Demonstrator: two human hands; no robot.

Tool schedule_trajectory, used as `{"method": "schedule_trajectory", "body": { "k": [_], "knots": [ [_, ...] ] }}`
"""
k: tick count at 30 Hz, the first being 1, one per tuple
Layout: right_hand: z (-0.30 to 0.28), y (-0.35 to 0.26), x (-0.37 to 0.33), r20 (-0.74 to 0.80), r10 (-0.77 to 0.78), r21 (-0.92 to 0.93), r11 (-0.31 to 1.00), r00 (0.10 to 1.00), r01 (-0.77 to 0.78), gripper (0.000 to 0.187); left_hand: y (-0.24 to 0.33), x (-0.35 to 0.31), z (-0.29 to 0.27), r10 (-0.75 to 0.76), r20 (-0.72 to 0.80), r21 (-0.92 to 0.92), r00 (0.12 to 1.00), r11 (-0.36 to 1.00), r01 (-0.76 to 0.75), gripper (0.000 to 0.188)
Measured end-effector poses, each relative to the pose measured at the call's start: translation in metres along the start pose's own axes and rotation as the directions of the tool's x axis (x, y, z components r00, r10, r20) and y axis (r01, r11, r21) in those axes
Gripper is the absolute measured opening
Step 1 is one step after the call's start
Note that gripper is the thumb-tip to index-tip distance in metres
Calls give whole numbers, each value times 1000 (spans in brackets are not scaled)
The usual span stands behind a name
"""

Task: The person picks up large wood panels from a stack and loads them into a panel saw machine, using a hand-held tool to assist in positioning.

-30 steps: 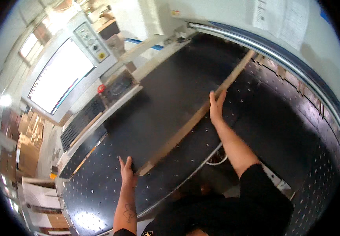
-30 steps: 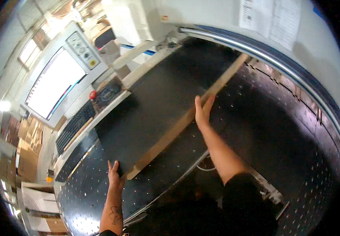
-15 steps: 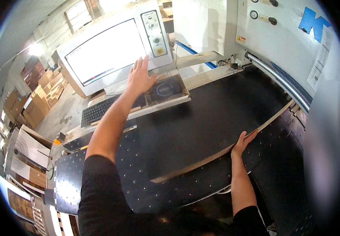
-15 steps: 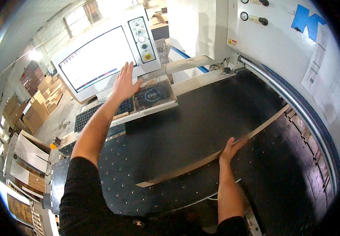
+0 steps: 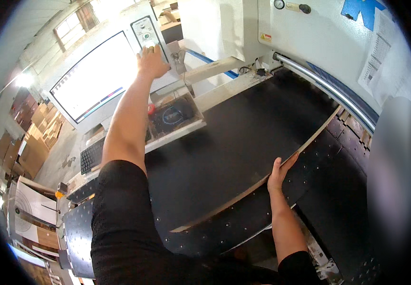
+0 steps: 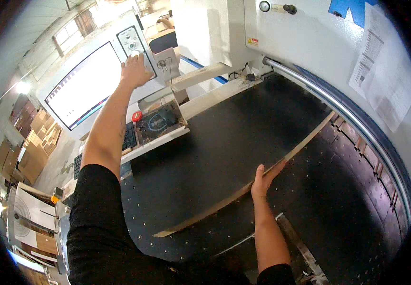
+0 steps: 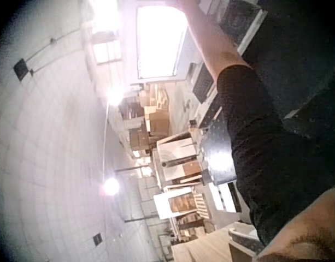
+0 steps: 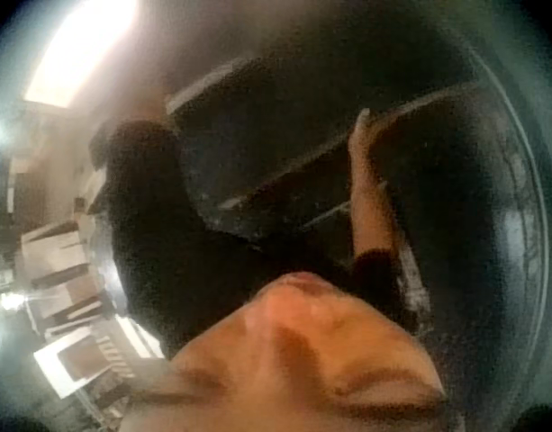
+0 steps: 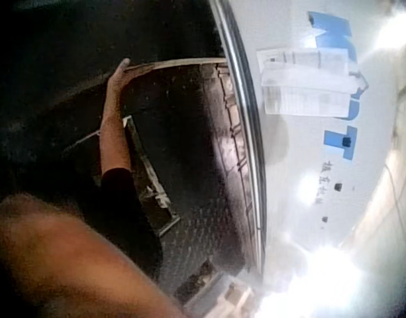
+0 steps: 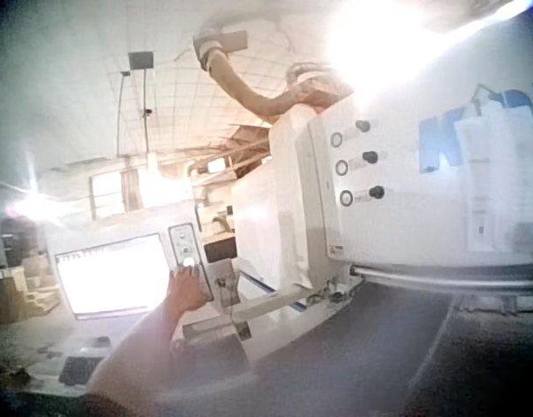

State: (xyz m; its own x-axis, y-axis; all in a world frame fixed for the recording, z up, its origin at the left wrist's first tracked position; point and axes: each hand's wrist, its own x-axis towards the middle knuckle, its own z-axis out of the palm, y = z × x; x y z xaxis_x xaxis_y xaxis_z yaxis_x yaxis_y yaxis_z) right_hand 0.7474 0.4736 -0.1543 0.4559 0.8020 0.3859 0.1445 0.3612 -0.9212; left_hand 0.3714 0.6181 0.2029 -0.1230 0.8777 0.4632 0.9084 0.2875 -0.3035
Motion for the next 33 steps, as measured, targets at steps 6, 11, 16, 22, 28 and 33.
{"method": "schedule_trajectory", "body": {
  "k": [6,11,16,22,28,33],
  "knots": [
    [2,9,5,-11,-16,-13,1000,1000,16,97,29,-54,-40,325,-142,-171,935,922,-347,67],
    [-3,15,12,-83,-19,12,1000,996,21,94,64,-211,-69,677,-37,-176,735,720,-672,48],
    [6,-14,-2,7,99,92,991,995,-99,95,-20,-393,-65,628,282,-502,725,741,-446,65],
    [-19,49,42,52,79,113,990,995,-85,89,-128,-621,-56,181,648,-761,739,158,629,70],
    [-11,-31,-97,87,166,-130,980,982,-154,78,-173,-821,-103,-222,716,-695,662,-143,705,62],
    [50,-71,-287,399,76,-178,984,914,-4,80,-201,-946,-129,-539,706,-681,460,-339,649,61]
  ]
}}
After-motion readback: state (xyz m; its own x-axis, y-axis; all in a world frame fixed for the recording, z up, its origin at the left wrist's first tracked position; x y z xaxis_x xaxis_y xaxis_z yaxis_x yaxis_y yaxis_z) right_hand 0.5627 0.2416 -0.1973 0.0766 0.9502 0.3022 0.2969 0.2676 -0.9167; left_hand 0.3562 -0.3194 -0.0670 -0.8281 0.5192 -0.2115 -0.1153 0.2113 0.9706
